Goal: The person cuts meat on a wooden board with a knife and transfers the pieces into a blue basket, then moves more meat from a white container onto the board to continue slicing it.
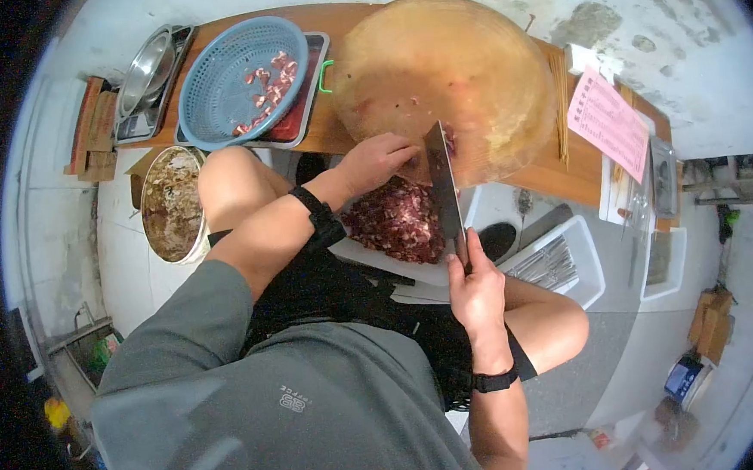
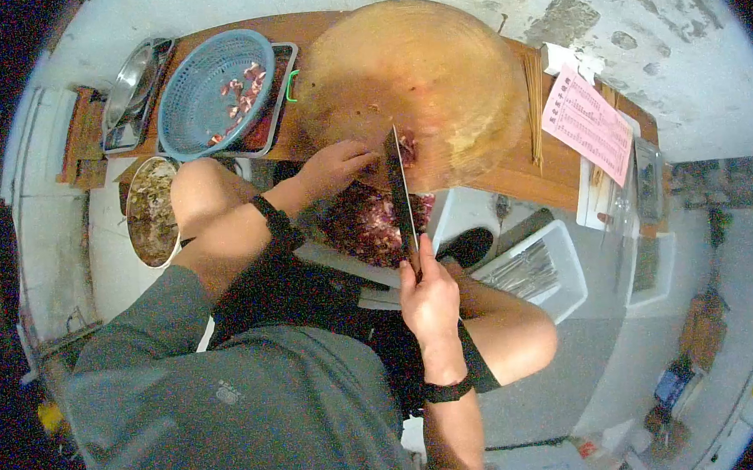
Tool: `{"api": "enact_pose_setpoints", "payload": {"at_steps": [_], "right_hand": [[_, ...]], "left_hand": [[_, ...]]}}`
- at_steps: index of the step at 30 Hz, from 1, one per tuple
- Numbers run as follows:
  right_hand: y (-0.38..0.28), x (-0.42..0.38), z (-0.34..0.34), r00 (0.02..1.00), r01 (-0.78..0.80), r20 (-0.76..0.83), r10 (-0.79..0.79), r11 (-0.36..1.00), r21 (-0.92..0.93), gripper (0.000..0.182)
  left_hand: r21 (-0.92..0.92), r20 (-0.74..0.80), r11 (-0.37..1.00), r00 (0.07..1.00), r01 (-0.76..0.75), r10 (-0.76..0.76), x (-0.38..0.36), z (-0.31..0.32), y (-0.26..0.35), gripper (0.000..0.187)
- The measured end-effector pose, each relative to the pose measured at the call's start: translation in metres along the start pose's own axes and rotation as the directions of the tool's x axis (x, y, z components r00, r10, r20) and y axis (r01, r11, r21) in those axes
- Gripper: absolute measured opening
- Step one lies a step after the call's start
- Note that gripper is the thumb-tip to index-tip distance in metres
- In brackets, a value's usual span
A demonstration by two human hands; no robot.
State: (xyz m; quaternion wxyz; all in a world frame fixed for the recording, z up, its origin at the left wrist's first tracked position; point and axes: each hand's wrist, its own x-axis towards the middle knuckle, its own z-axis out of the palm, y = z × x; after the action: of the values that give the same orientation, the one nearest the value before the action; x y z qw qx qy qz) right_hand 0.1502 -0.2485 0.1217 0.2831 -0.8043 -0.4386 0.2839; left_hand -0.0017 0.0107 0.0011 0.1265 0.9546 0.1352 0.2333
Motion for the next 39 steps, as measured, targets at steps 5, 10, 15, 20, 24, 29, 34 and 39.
{"api": "enact_pose_setpoints", "payload": {"at_steps": [5, 10, 15, 20, 24, 29, 34, 39], "right_hand": [[-0.002, -0.004, 0.003, 0.991, 0.122, -0.042, -0.127, 0.986, -0.118, 0.05], [-0.012, -0.019, 0.009, 0.98, 0.174, -0.06, -0.189, 0.964, -0.203, 0.051], [-0.013, -0.027, 0.012, 0.985, 0.159, -0.028, -0.171, 0.955, -0.251, 0.053], [-0.011, -0.022, 0.016, 0.981, 0.181, -0.029, -0.193, 0.952, -0.247, 0.054], [-0.013, -0.012, 0.018, 0.981, 0.188, 0.001, -0.196, 0.938, -0.293, 0.055], [-0.013, 0.007, 0.027, 0.987, 0.162, 0.026, -0.16, 0.963, -0.216, 0.056], [-0.017, 0.053, 0.048, 0.994, 0.095, 0.083, -0.077, 0.964, -0.247, 0.056], [-0.009, 0.04, 0.036, 0.995, 0.089, 0.056, -0.079, 0.969, -0.232, 0.055]], "left_hand": [[0.008, -0.023, 1.0, 1.0, -0.013, 0.013, -0.006, 0.001, 0.002, 0.031], [-0.017, -0.019, 0.999, 0.999, 0.035, -0.035, -0.001, -0.005, 0.01, 0.027], [-0.054, -0.065, 0.998, 0.998, 0.023, -0.026, 0.0, -0.001, 0.007, 0.026], [-0.1, -0.055, 0.992, 0.995, 0.072, -0.078, 0.004, -0.005, 0.012, 0.025], [-0.131, -0.071, 0.99, 0.996, 0.047, -0.056, 0.006, -0.007, 0.009, 0.022], [-0.119, -0.06, 0.99, 0.994, 0.078, -0.086, 0.007, -0.008, 0.012, 0.022], [-0.117, -0.018, 0.992, 0.999, 0.041, -0.043, 0.002, -0.002, 0.003, 0.022], [-0.107, -0.044, 0.992, 0.997, 0.066, -0.071, -0.001, -0.008, 0.009, 0.021]]}}
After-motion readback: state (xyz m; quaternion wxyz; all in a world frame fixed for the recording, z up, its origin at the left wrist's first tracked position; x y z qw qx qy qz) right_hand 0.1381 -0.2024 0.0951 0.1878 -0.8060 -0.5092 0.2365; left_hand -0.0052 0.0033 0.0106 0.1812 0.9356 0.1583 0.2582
